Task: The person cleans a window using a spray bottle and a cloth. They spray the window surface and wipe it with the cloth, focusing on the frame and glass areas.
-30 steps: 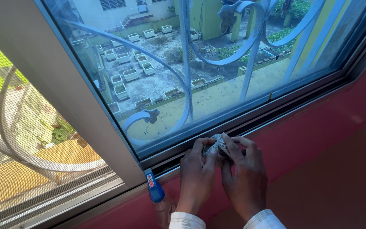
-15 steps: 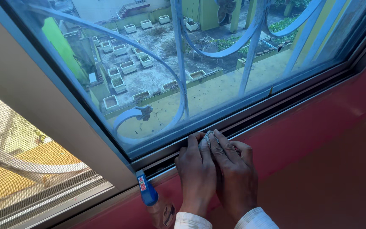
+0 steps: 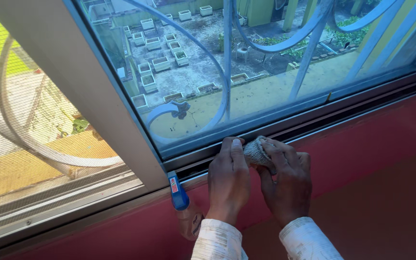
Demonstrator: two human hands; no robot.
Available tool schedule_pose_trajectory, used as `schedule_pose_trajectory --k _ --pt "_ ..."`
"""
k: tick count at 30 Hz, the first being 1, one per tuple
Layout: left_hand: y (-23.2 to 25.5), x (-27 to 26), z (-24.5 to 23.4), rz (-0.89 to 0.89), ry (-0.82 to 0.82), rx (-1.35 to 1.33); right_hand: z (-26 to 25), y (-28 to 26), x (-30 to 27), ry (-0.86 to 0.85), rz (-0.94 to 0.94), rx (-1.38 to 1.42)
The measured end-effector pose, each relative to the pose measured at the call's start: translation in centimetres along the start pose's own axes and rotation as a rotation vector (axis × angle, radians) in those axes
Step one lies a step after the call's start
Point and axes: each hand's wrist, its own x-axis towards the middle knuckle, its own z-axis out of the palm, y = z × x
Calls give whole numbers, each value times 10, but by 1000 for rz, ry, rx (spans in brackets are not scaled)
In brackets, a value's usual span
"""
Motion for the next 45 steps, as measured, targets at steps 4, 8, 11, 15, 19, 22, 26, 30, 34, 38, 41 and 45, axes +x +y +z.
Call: schedule_pose_trajectory --k 4,8,11,15,19,22,26,30,34,38,41,45 --pt "0 -3 -2 -39 -31 -34 -3 0 2 -22 47 -33" --pt "-6 -2 -2 -12 -42 -63 -5 -2 4 -33 125 -35" --pt "-12 1 -2 36 -54 -2 -6 -9 6 -51 210 -40" --pt "-14 6 -3 94 -79 48 -6 -18 8 -44 276 -20" --pt "-9 13 -8 -48 -230 -19 -4 -23 10 -31 343 26" --pt "-9 13 -14 -60 -264 -52 -2 -24 5 37 403 137" --pt "-12 10 -9 -72 -252 -8 -8 -15 -3 58 415 131" --pt "-10 13 -1 -41 -162 71 -17 -4 1 65 389 213" --pt "-18 6 9 -45 -94 131 -26 13 1 35 275 182" --pt "-19 6 12 6 -34 151 -28 12 13 -59 292 262" --pt "-22 0 15 -39 -50 132 -26 6 11 -74 205 212" --pt "-20 2 24 49 56 285 -22 6 13 -97 207 165"
